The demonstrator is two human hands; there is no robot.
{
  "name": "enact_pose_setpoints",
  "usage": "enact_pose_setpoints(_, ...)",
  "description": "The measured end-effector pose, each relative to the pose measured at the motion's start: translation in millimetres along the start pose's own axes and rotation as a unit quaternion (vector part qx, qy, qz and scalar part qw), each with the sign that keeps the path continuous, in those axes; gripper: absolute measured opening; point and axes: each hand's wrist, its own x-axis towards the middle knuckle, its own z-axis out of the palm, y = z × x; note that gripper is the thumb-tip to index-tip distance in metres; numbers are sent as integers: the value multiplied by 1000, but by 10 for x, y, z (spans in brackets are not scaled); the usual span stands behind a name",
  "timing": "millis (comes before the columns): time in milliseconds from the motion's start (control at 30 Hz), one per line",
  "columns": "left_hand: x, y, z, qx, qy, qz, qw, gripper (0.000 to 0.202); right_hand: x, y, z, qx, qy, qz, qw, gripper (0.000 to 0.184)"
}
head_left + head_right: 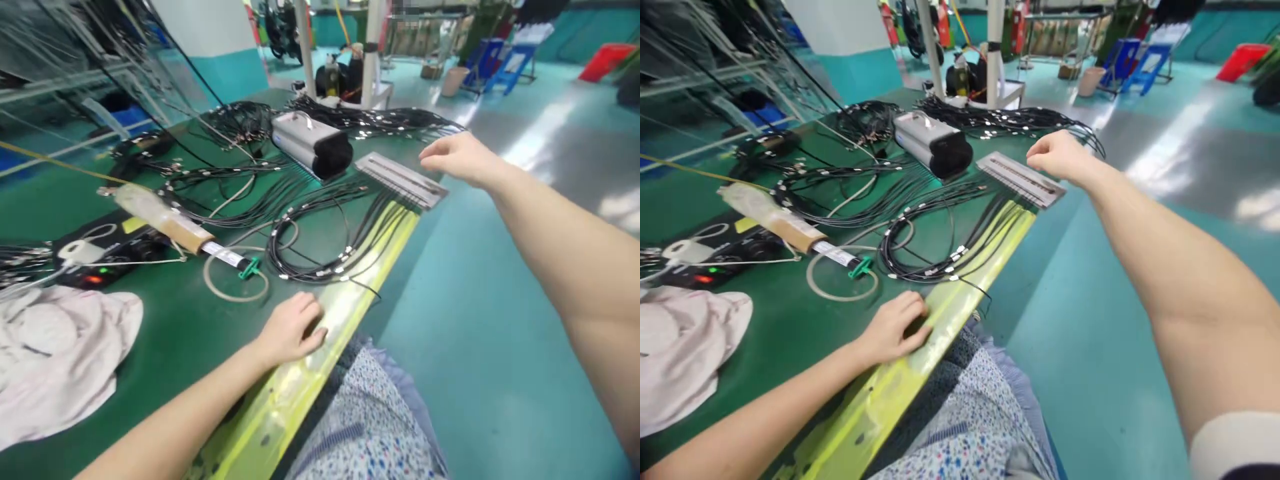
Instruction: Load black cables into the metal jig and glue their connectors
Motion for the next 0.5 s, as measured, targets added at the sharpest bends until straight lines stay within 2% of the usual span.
enact_pose_setpoints(67,12,41,-17,44,-26,4,999,25,-316,170,-111,6,-24,20,999,25)
enact_pose_setpoints(133,38,83,-49,82,-54,20,995,28,-503,305,-158,13,-42,26,999,20)
enact_pose_setpoints(233,82,133,-97,117,-78,69,988,28,-532,468,-100,39,-74,39,996,17)
enact_pose_setpoints(300,85,138,-80,124,-60,89,986,25,-391,536,-2,59,-94,41,993,17)
enact_pose_setpoints(367,48,110,4,116,-16,86,989,25,-122,549,110,65,-102,31,992,17)
enact_pose_setpoints(433,-13,55,132,114,28,84,990,27,280,496,219,59,-90,14,994,20)
enact_pose_setpoints(500,-65,-6,240,164,94,108,976,27,807,381,333,48,-73,-2,996,21)
